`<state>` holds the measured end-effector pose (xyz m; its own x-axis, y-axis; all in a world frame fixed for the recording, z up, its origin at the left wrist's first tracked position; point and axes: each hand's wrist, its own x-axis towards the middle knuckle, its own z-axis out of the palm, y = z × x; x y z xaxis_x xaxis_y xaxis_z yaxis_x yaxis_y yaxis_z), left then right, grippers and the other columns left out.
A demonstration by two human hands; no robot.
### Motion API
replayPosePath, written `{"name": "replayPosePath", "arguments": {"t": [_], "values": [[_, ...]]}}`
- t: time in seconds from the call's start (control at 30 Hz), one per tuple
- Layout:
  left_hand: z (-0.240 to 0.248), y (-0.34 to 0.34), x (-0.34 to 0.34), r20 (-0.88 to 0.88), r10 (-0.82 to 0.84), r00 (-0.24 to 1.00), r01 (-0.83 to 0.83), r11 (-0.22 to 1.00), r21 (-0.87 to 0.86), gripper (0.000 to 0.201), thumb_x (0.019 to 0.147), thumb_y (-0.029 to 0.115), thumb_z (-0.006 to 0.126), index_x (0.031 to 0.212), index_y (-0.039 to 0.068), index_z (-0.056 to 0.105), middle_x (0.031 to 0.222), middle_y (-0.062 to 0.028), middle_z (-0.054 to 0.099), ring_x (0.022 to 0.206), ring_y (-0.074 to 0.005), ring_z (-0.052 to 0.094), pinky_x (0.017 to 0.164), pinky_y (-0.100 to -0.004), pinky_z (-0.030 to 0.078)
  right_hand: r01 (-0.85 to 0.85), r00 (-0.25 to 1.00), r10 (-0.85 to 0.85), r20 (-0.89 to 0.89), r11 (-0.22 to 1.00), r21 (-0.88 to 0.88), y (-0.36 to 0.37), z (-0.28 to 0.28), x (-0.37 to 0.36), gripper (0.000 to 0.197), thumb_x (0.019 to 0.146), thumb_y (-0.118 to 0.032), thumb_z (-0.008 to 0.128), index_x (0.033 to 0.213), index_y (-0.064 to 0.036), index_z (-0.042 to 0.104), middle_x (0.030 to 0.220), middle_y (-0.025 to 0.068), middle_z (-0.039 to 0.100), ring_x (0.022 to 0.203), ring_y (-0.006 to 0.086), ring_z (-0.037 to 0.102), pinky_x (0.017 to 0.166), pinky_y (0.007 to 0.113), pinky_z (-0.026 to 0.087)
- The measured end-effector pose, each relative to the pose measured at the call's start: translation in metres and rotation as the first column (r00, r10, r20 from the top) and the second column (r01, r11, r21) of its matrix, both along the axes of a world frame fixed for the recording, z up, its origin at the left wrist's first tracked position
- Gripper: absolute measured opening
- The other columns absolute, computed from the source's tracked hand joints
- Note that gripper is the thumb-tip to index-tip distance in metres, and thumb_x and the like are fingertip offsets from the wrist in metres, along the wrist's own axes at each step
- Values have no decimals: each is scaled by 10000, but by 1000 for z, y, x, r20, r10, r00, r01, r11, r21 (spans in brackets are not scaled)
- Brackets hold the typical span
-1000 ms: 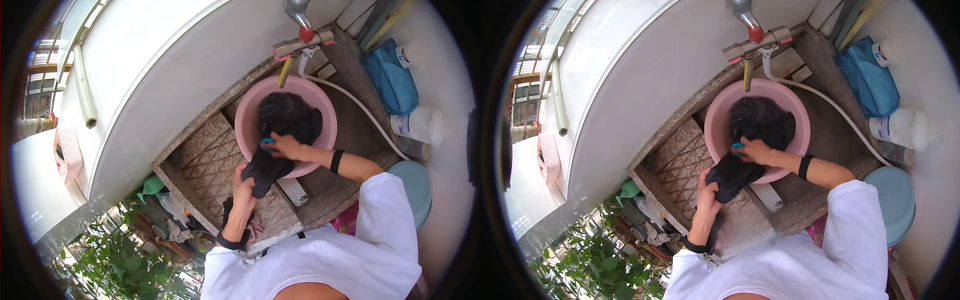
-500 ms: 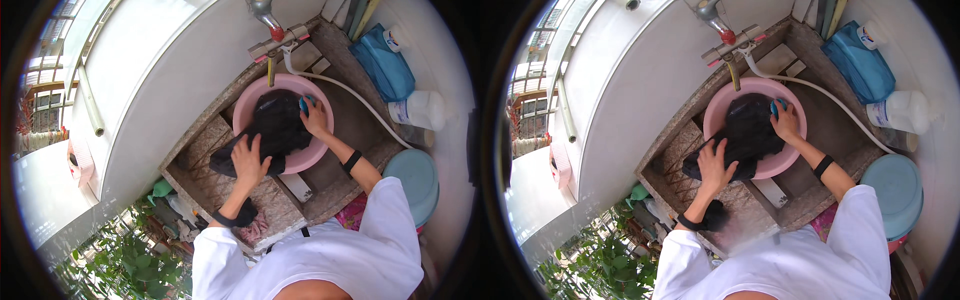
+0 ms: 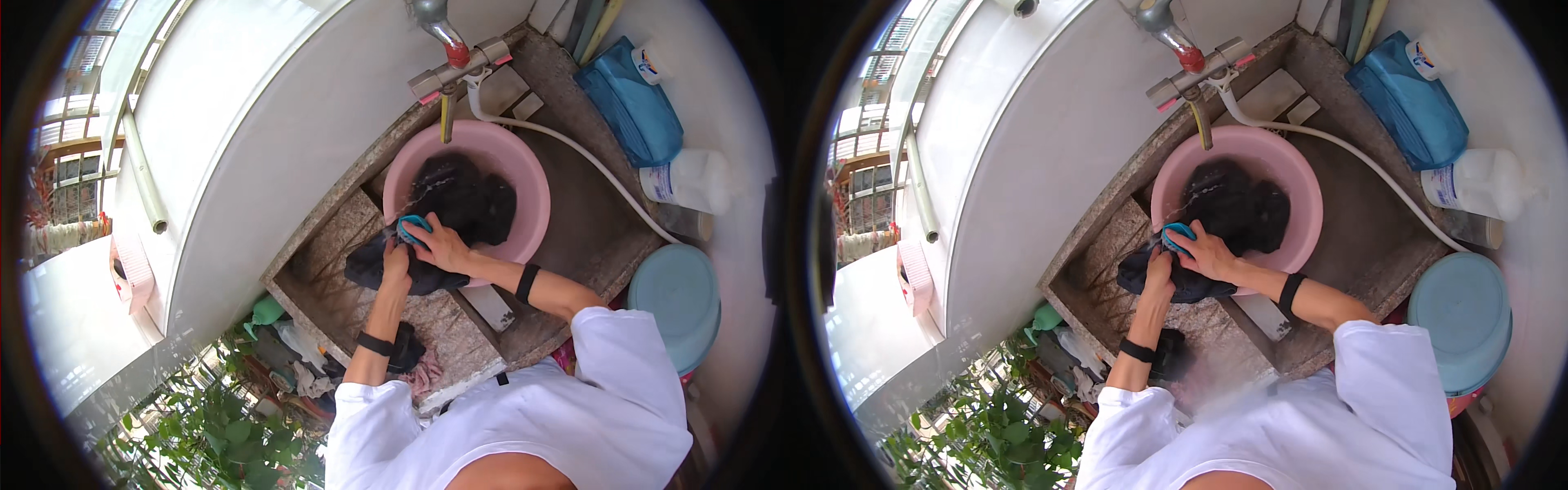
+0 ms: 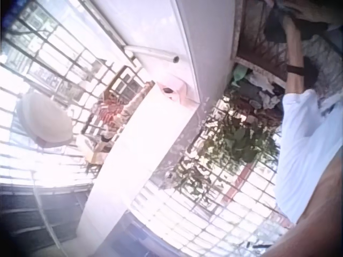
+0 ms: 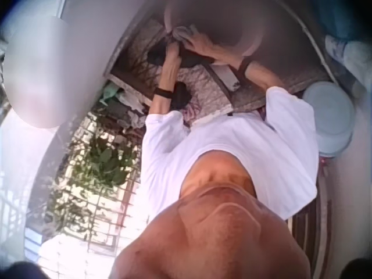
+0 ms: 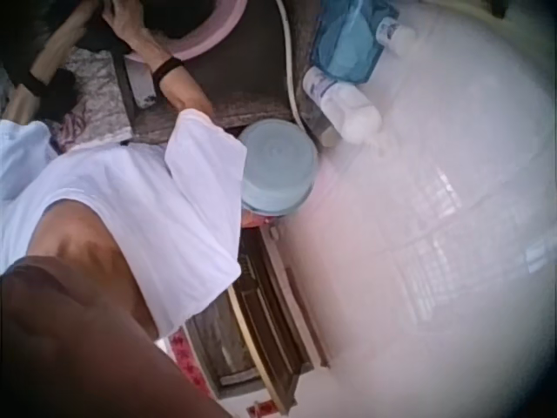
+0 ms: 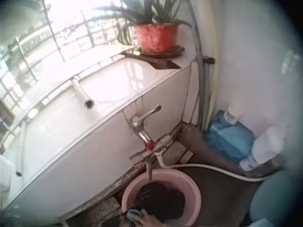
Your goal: Hand-washing a dark garment in a basin using a scrub brush.
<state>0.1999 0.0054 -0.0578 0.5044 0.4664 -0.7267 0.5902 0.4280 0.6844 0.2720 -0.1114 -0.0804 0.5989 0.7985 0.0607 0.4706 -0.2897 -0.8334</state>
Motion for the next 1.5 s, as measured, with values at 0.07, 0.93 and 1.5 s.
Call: {"name": "replayPosePath", "arguments": {"t": [0.07,0.93,1.5], "values": [[31,11,-9,-15,498,867,-476,819,-319,360,771,-44,360,1100,30,485,1027,-105,588,933,-232,585,821,-341,488,-73,994,87,62,977,-199,-4,-23,36,593,735,-158,642,1278,-236,414,1002,208,414,734,387,591,627,448,513],[59,0,-56,103,-413,905,354,864,357,234,712,13,557,935,48,618,789,-58,642,719,-94,578,673,-241,453,-43,997,24,-69,957,-287,-27,8,28,480,777,-188,614,1223,-199,437,1041,249,448,795,419,587,684,452,508],[104,18,-60,89,-824,560,541,445,714,324,573,-99,548,758,135,675,715,-26,533,688,-227,528,591,-332,447,-490,863,477,-163,718,-495,2,4,29,523,761,-260,638,1248,-244,450,1023,212,486,835,386,591,750,441,490]]}}
